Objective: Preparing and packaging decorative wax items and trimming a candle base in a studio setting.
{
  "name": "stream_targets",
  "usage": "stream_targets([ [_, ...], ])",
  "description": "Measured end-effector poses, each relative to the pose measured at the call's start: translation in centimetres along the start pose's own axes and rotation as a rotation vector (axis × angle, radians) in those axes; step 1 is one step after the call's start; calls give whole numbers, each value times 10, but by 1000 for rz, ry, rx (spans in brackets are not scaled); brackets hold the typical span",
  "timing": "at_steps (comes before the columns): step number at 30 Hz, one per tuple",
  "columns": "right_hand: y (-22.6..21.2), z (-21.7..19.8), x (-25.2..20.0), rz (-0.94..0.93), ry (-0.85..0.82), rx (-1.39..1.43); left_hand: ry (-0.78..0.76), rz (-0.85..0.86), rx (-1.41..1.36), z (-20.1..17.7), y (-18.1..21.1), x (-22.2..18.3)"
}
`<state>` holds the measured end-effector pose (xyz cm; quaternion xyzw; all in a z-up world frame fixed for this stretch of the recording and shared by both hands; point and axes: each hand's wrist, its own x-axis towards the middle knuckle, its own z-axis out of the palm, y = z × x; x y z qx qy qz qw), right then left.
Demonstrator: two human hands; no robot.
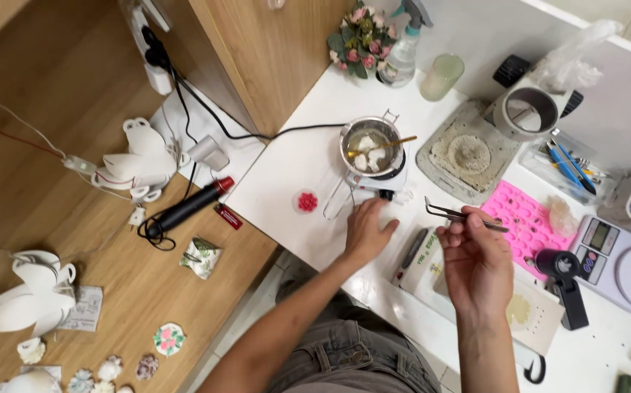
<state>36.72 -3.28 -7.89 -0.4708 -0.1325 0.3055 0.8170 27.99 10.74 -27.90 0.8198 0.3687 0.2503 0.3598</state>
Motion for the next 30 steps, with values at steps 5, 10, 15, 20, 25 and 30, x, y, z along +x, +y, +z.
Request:
stream_targets([
  [5,20,15,23,320,26,458,-38,-45,-842,-70,41,14],
  [10,38,42,45,364,-4,520,-212,-62,-966,-156,100,60],
  [15,54,45,62,371,2,554,-202,146,-917,-154,87,84],
  [20,55,50,64,345,47,461,-276,87,-835,-154,81,98],
  [25,75,34,77,295,136,360,-405,-110,-1173,-134,59,117],
  [30,80,23,78,325,196,336,-353,-114,-970,-139,58,136],
])
